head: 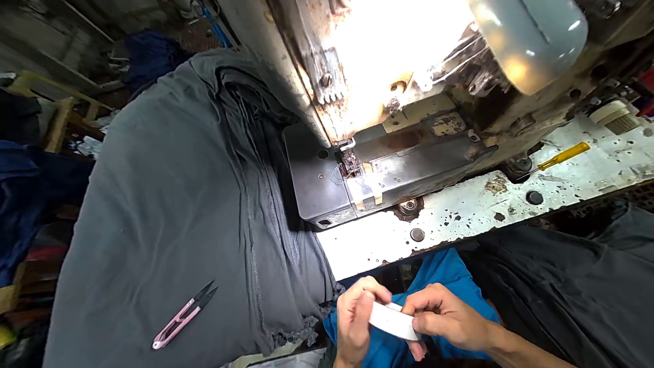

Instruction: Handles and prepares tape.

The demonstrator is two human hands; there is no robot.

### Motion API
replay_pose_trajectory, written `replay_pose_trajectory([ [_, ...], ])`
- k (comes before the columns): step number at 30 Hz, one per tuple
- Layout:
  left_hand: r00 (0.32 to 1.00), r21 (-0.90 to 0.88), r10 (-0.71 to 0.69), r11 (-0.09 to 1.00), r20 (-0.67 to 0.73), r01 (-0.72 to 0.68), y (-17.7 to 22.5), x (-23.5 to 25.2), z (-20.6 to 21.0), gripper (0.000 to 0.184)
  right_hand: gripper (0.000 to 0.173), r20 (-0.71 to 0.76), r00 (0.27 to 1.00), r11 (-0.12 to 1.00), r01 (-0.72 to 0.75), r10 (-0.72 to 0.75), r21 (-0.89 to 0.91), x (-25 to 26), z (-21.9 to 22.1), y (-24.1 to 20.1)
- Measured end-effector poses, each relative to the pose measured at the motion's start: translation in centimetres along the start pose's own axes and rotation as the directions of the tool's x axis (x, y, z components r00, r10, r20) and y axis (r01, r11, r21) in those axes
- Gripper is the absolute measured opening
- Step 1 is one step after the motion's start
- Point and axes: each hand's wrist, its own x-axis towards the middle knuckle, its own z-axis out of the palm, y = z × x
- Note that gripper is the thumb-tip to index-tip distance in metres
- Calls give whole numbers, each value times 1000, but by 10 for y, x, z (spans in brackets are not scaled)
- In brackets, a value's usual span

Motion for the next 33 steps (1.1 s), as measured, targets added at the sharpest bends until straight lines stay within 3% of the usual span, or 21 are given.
replay_pose_trajectory([
  [4,987,170,155,973,29,-158,11,10,9,45,24,-5,999,999,46,-46,-4,3,3,1],
  [15,977,313,88,938,193,-146,33,13,10,46,25,33,994,995,103,-102,0,-2,6,9],
  [18,962,244,93,957,256,-158,24,13,6,45,27,26,992,992,122,-122,-12,-3,7,11],
  [21,972,131,71,986,223,-102,15,11,3,47,28,6,996,996,92,-92,-10,-3,9,5],
  [26,997,-105,28,994,70,-21,0,5,8,44,29,50,996,997,73,-74,26,-7,5,-1],
  [28,999,-141,17,990,-27,-20,-1,1,13,41,25,26,993,990,120,-118,-80,-9,4,-3],
  [30,996,12,70,998,-52,-69,2,-2,15,34,22,-19,992,976,122,-128,-182,-12,1,-7],
  [33,968,365,219,897,125,-251,19,-6,13,32,23,-17,995,976,97,-102,-197,-15,-9,-18],
])
